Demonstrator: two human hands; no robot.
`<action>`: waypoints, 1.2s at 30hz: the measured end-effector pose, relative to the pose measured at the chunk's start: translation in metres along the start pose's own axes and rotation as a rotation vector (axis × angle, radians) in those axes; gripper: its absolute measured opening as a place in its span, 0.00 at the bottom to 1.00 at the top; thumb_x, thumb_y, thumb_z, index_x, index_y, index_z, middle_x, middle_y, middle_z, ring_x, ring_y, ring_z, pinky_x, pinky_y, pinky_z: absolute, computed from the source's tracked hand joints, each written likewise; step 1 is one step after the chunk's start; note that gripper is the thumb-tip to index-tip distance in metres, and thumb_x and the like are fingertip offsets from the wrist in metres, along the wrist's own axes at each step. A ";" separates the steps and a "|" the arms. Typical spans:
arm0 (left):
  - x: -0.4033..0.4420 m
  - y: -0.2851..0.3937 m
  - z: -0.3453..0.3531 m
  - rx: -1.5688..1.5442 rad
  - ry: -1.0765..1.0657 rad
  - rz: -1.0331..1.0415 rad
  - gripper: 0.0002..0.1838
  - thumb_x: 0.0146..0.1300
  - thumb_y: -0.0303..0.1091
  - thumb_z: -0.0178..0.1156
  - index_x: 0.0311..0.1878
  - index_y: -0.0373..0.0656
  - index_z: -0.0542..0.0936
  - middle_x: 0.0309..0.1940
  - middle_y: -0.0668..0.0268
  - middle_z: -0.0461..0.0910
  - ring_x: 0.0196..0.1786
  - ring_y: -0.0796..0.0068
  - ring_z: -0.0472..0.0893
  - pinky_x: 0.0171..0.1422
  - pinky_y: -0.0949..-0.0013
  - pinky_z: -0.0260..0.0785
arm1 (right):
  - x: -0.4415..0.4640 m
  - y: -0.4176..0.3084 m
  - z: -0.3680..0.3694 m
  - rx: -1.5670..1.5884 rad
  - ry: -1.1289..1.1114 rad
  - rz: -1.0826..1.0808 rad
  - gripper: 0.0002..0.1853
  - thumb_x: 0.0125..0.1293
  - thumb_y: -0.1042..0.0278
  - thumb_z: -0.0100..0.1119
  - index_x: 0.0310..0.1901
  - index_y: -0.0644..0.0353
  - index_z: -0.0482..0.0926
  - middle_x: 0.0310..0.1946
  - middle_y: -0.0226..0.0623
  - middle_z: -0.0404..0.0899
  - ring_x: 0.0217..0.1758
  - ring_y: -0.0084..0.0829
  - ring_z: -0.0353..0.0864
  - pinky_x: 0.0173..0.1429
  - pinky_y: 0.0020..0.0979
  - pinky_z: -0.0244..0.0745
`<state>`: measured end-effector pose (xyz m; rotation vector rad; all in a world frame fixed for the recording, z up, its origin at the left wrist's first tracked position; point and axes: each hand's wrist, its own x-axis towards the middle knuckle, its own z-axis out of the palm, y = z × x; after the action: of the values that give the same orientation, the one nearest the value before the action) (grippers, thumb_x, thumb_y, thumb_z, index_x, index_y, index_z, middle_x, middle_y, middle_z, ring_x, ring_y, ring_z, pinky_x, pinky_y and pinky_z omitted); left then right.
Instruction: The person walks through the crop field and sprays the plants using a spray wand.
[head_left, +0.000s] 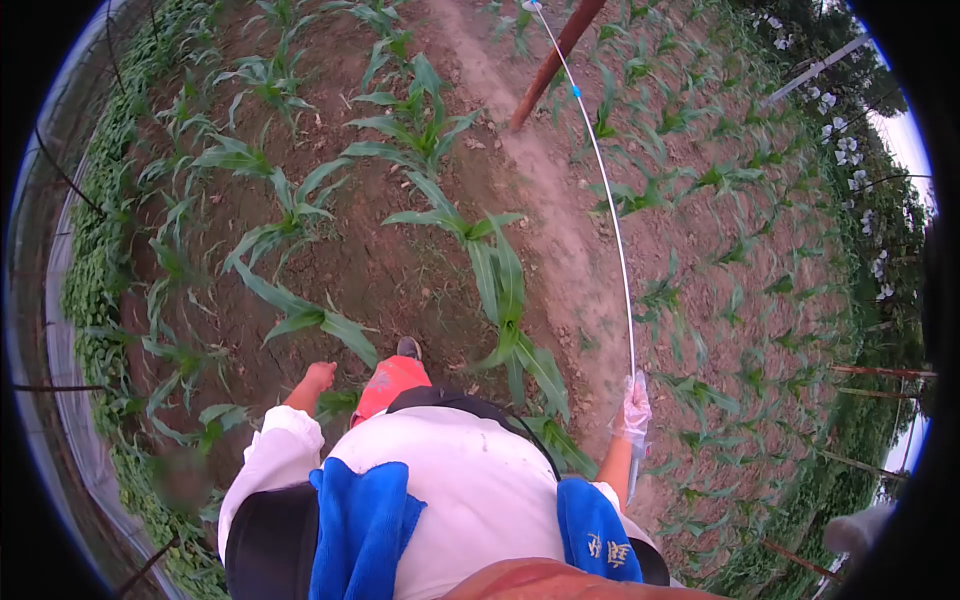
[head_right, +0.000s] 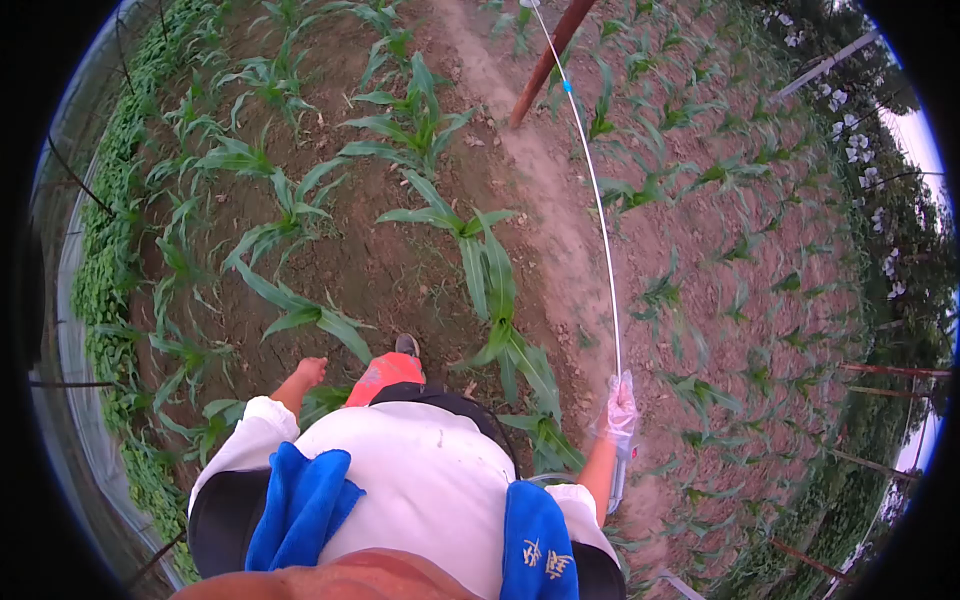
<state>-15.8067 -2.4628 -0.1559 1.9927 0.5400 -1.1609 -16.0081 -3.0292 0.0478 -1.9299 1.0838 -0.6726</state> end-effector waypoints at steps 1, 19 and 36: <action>0.000 -0.007 0.008 -0.007 -0.010 0.052 0.17 0.49 0.44 0.40 0.18 0.40 0.69 0.11 0.66 0.66 0.11 0.75 0.64 0.16 0.71 0.58 | -0.010 0.004 -0.016 0.003 -0.003 0.008 0.15 0.49 0.70 0.46 0.40 0.66 0.65 0.38 0.38 0.67 0.40 0.23 0.65 0.44 0.19 0.58; -0.127 -0.017 0.198 1.016 -0.074 0.666 0.11 0.45 0.36 0.40 0.26 0.43 0.71 0.22 0.57 0.71 0.27 0.59 0.70 0.31 0.64 0.62 | -0.104 0.123 -0.214 -0.103 -0.114 0.067 0.15 0.47 0.66 0.49 0.36 0.66 0.68 0.32 0.43 0.70 0.36 0.24 0.69 0.39 0.21 0.61; -0.140 -0.034 0.196 1.184 0.001 0.666 0.13 0.47 0.38 0.41 0.28 0.39 0.69 0.18 0.58 0.70 0.23 0.61 0.70 0.28 0.64 0.63 | -0.148 0.160 -0.347 -0.644 -0.271 0.386 0.20 0.42 0.61 0.53 0.04 0.64 0.60 0.04 0.34 0.56 0.10 0.21 0.52 0.14 0.28 0.48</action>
<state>-16.0069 -2.5922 -0.1078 2.7474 -1.0141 -1.1027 -16.4122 -3.0843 0.0890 -2.1487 1.5590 0.1797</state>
